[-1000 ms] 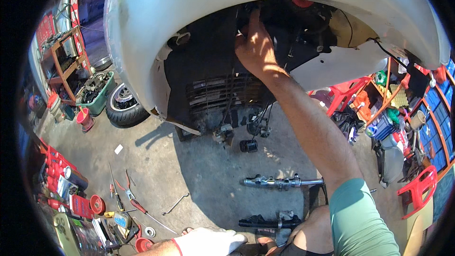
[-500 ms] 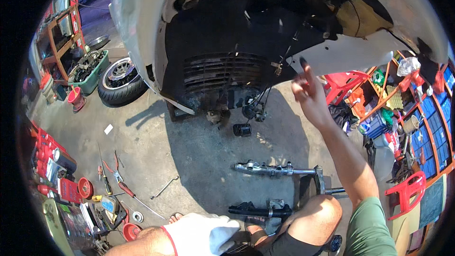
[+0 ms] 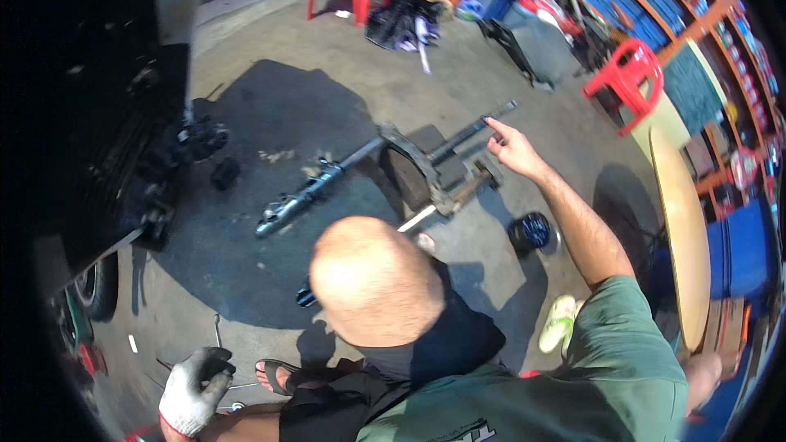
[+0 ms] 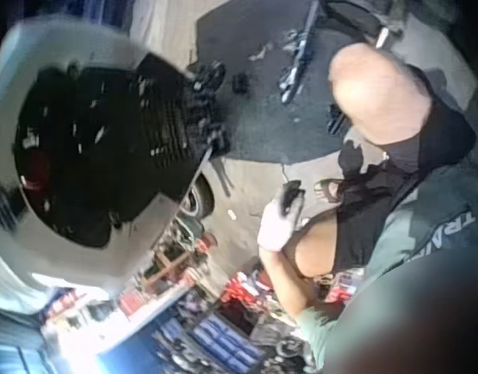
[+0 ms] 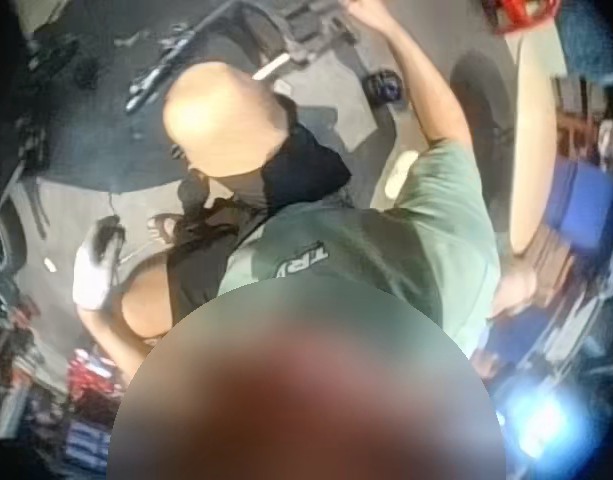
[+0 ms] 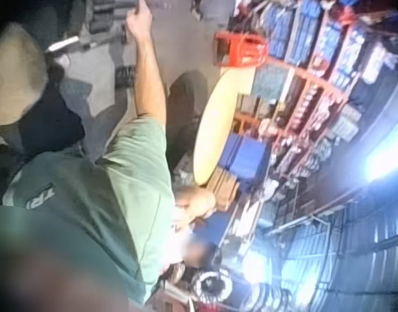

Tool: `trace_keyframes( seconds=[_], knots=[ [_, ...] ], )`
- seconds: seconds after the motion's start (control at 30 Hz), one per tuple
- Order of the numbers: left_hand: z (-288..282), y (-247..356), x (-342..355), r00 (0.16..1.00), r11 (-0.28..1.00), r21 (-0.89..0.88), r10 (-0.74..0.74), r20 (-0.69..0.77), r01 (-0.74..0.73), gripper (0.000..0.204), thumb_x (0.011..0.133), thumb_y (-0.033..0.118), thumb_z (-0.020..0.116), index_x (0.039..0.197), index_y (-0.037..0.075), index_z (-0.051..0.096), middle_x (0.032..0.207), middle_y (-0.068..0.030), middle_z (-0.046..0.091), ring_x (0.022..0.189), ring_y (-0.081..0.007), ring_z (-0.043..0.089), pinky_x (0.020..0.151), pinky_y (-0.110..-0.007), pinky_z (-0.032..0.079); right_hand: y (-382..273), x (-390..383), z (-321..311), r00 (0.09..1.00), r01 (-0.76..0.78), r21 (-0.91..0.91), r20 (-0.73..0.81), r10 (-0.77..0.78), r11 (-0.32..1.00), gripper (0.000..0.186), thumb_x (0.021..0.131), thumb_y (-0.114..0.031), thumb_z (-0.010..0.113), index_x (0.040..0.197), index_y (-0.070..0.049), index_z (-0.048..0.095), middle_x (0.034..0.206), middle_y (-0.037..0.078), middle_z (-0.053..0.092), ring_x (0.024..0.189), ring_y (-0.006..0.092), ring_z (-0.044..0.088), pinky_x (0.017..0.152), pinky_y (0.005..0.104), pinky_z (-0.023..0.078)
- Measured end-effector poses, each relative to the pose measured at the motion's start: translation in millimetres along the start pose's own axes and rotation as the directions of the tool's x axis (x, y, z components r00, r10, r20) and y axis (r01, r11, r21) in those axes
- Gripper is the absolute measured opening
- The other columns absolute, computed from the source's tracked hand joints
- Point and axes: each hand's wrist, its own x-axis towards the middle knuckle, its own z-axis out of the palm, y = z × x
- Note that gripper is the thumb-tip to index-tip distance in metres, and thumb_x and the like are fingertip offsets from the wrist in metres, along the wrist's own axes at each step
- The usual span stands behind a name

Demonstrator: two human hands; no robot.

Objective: The person works on a white scooter in a workshop, manipulating wires and components under the seat and near the rear. They handle a detached front fork assembly and use a small tool to adjust parts on the scooter's frame.

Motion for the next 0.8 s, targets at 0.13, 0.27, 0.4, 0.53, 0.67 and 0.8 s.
trace_keyframes(
  seconds=[0.13,0.27,0.4,0.53,0.67,0.8],
  knots=[
    [9.6,-11.3,7.1,1.000,0.991,-0.130,-0.030,-0.004,0.029,0.029,0.092,0.003,0.057,0.120,-0.005,0.060,0.093,-0.0115,0.070,0.083,-0.0177,0.066,0.075,-0.031,0.054,104.9,-80.8,-27.0,0.950,-0.311,-0.091,-0.015,0.311,0.946,0.059,0.086,-0.012,0.055,0.145,-0.008,0.054,0.099,0.019,0.071,0.089,0.0266,0.068,0.086,0.0374,0.053],
    [17.9,-11.2,18.9,0.999,0.995,-0.094,-0.036,-0.013,0.035,0.029,0.096,0.010,0.057,0.121,-0.005,0.058,0.089,-0.0082,0.065,0.081,-0.0155,0.063,0.073,-0.029,0.052,206.9,-157.0,-21.5,0.914,-0.406,-0.215,-0.108,0.392,0.888,0.057,0.084,-0.009,0.056,0.141,-0.008,0.058,0.106,0.022,0.072,0.098,0.0324,0.070,0.090,0.0401,0.054],
    [19.6,-19.1,16.1,0.993,0.987,-0.114,-0.114,-0.038,0.109,0.030,0.096,0.012,0.058,0.122,-0.004,0.057,0.089,-0.0075,0.065,0.079,-0.0151,0.062,0.071,-0.029,0.051,259.5,-201.6,-8.5,0.838,-0.546,-0.237,-0.144,0.527,0.804,0.056,0.082,-0.009,0.057,0.138,-0.010,0.061,0.119,0.025,0.069,0.111,0.0355,0.068,0.097,0.0420,0.053],
    [18.6,-28.6,18.6,0.995,0.989,-0.113,-0.097,-0.027,0.094,0.032,0.097,0.015,0.060,0.122,-0.004,0.057,0.090,-0.0076,0.065,0.079,-0.0149,0.062,0.070,-0.028,0.050,295.5,-233.7,-4.6,0.759,-0.644,-0.291,-0.125,0.639,0.708,0.056,0.083,-0.012,0.056,0.138,-0.018,0.062,0.129,0.023,0.065,0.121,0.0371,0.062,0.105,0.0449,0.050],
    [17.8,-36.7,20.5,0.987,0.986,-0.084,-0.146,-0.059,0.141,0.033,0.098,0.018,0.062,0.123,-0.003,0.057,0.090,-0.0073,0.065,0.078,-0.0145,0.062,0.069,-0.027,0.050,310.9,-241.5,7.9,0.698,-0.695,-0.323,-0.088,0.710,0.643,0.058,0.084,-0.015,0.056,0.141,-0.022,0.060,0.130,0.022,0.065,0.122,0.0365,0.062,0.106,0.0453,0.049],
    [17.0,-41.3,27.6,0.983,0.984,-0.040,-0.175,-0.055,0.173,0.033,0.098,0.020,0.062,0.123,-0.001,0.058,0.091,-0.0065,0.065,0.079,-0.0140,0.061,0.070,-0.027,0.050,314.3,-238.1,14.0,0.705,-0.673,-0.377,-0.064,0.707,0.637,0.062,0.083,-0.014,0.055,0.145,-0.023,0.057,0.133,0.019,0.064,0.123,0.0363,0.062,0.107,0.0456,0.049]
  ],
)
